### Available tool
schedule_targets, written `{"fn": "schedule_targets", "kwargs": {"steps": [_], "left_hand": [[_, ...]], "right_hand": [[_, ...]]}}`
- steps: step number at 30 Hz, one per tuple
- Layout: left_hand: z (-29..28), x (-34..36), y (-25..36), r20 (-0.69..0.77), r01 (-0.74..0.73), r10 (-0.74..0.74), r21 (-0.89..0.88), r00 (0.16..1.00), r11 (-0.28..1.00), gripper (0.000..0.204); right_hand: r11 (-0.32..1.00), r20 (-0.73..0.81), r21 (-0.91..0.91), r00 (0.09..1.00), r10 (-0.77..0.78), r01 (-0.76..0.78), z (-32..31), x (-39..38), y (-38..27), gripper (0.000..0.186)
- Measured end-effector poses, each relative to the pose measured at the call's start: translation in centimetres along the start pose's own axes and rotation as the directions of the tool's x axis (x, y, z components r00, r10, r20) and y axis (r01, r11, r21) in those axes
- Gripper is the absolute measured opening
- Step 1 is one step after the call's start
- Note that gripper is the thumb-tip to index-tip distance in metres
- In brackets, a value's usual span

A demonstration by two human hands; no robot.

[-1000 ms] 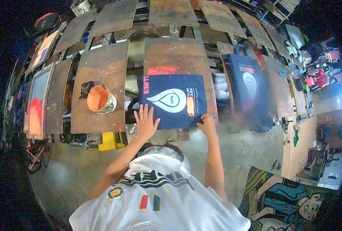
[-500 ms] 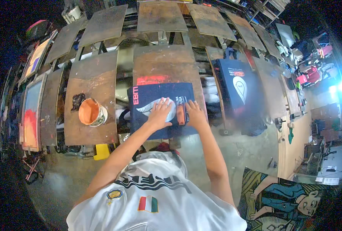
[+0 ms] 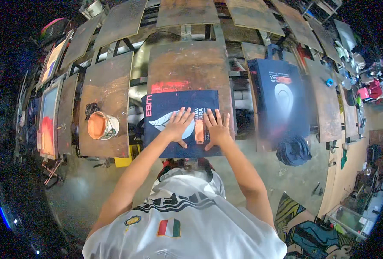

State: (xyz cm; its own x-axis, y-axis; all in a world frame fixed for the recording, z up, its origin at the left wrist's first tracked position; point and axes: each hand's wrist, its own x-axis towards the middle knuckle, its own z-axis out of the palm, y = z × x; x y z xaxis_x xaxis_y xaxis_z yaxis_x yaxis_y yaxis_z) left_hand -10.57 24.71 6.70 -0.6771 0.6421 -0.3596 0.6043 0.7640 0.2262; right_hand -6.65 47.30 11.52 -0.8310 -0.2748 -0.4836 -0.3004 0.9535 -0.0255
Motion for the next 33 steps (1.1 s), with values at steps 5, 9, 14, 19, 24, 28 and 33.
{"fn": "schedule_targets", "kwargs": {"steps": [5,9,14,19,24,28,33], "left_hand": [[-0.9,-0.3,0.7,0.036,0.028,-0.028,0.005,0.999,1.0,0.151],[-1.9,-0.9,1.1,0.013,-0.004,0.005,-0.022,1.0,1.0,0.142],[0.4,-3.9,3.0,-0.293,-0.059,0.016,-0.138,0.956,0.989,0.104],[2.2,-6.1,6.8,-0.433,0.079,-0.145,-0.168,0.89,0.983,0.078],[3.3,-8.4,4.4,-0.437,0.289,-0.335,-0.171,0.835,0.942,0.078],[4.9,-10.9,-0.6,-0.448,0.511,-0.543,-0.203,0.71,0.835,0.075],[4.8,-8.8,-3.1,-0.534,0.626,-0.606,-0.172,0.59,0.761,0.074]], "right_hand": [[0.996,-0.034,-0.079,0.998,-0.051,0.048,-0.2,0.1,0.6,0.155],[0.995,-0.054,-0.053,0.995,-0.087,0.084,0.0,-0.1,1.2,0.152],[0.974,-0.259,-0.097,0.94,-0.221,0.203,1.1,-1.7,0.5,0.151],[0.981,-0.251,0.012,0.95,-0.186,0.195,4.0,-2.7,0.0,0.155],[0.976,-0.284,0.041,0.939,-0.195,0.215,5.0,-2.9,0.7,0.156],[0.979,-0.244,0.007,0.95,-0.194,0.202,4.6,-2.9,0.6,0.155],[0.983,-0.235,0.026,0.957,-0.172,0.183,4.7,-2.8,0.8,0.155]]}}
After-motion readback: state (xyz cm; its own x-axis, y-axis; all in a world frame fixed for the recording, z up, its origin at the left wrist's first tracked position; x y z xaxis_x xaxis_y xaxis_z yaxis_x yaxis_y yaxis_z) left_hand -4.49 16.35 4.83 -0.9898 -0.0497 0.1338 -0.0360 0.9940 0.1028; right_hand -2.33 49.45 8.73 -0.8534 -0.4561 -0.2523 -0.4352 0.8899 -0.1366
